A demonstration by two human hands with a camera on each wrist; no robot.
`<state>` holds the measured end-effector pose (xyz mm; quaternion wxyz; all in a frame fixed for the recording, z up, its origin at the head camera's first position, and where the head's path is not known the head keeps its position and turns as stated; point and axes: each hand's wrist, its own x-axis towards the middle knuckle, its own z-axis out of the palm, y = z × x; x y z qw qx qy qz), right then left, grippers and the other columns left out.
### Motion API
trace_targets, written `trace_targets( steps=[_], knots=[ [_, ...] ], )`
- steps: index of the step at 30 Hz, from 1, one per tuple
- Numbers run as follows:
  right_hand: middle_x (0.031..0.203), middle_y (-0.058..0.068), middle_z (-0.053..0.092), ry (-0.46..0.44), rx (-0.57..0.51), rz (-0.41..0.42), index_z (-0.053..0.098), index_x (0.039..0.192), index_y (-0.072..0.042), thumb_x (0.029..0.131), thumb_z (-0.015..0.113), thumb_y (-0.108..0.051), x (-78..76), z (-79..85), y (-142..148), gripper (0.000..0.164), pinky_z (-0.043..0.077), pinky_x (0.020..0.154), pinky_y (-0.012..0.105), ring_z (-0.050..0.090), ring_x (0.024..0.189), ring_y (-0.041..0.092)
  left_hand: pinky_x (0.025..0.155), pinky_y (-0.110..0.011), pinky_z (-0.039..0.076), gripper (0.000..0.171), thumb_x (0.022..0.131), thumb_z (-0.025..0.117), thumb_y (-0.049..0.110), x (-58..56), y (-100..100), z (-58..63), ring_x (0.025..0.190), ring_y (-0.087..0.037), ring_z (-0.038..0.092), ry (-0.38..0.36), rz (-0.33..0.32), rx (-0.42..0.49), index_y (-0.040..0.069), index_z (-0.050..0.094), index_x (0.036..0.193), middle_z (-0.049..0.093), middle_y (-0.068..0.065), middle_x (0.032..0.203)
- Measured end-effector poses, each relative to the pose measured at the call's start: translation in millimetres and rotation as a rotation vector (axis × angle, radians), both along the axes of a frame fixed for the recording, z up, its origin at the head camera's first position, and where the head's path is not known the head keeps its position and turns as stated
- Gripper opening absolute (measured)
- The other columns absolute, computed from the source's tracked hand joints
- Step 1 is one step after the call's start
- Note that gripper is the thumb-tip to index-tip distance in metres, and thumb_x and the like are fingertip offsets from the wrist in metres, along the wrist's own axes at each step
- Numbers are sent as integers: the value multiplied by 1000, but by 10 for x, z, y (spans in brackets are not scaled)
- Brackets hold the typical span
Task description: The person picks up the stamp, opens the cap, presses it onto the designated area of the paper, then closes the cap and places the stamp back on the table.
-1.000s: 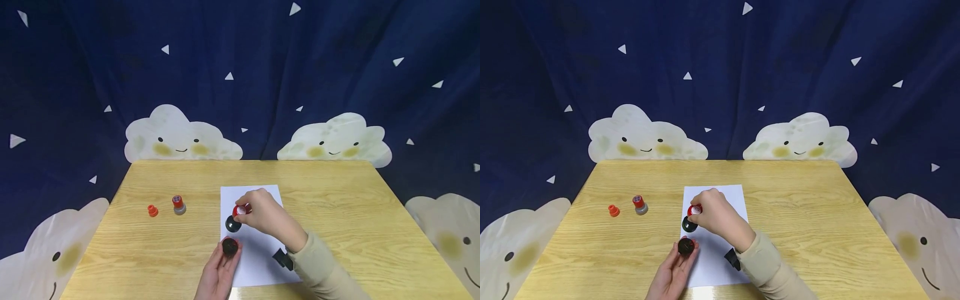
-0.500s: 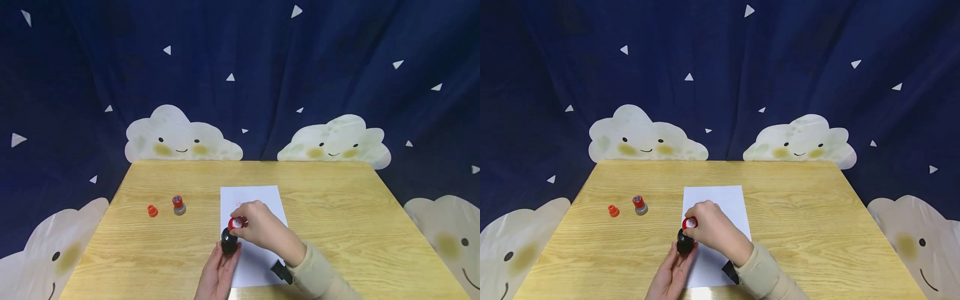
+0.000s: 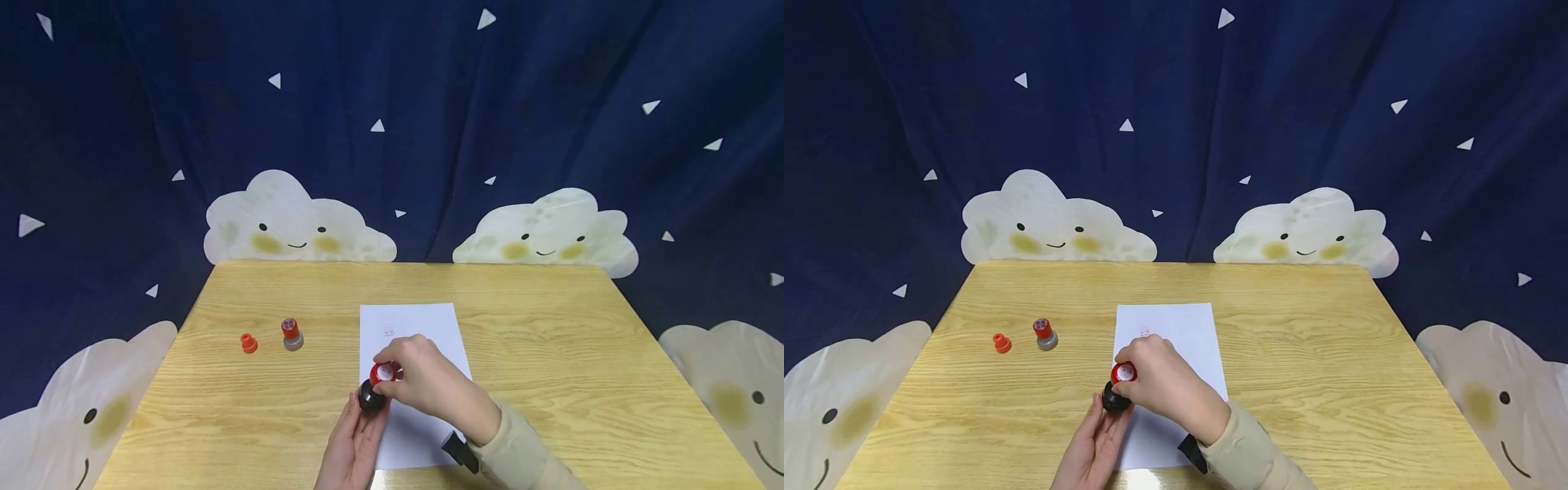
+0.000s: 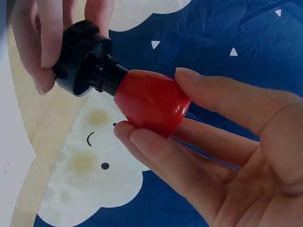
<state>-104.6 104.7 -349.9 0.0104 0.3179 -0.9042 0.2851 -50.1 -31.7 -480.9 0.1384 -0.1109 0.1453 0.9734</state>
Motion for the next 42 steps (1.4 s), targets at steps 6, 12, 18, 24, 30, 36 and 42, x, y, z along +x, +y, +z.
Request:
trace_targets(
  steps=[6,12,18,24,30,36,42],
  knots=[
    [80,1,70,-41,-30,1,72,91,-2,68,81,-10,11,16,33,25,52,60,17,62,72,7,110,-34,33,56,101,42,22,20,-6,36,120,-24,52,-26,-8,28,0,14,144,52,-17,125],
    [83,2,71,-77,-54,12,72,91,-2,69,81,-9,1,37,66,25,55,61,22,66,74,8,111,-34,31,38,100,43,19,42,-17,40,120,-26,52,-11,-17,94,1,36,133,54,-16,124],
    [83,1,69,-85,-60,14,71,93,-3,71,77,-6,4,20,94,24,53,61,15,64,74,8,112,-35,28,28,102,38,17,71,-28,8,117,-26,55,7,-27,139,4,59,114,58,-15,121],
    [83,3,66,-72,-62,30,69,96,-1,72,70,-2,20,-12,110,24,51,59,12,60,72,10,112,-35,29,27,101,39,15,78,-33,12,115,-27,56,-22,-33,147,4,61,113,58,-16,120],
    [84,2,66,-55,-52,81,70,96,-1,73,70,-1,4,15,140,23,51,61,13,59,74,8,112,-35,28,27,101,38,13,75,-44,13,117,-27,54,-5,-53,153,4,61,115,58,-17,121],
    [84,1,65,-76,-47,94,70,97,-3,74,70,-3,-6,31,156,24,51,61,12,59,75,8,112,-36,29,26,101,40,13,64,-56,5,118,-27,53,-4,-66,139,4,61,115,57,-17,122],
    [85,-2,65,-83,-51,99,71,98,-5,74,71,-6,-8,44,171,24,52,64,14,59,76,7,112,-36,30,26,101,41,12,55,-56,7,120,-28,52,-17,-72,117,5,62,115,56,-17,124]
  ],
)
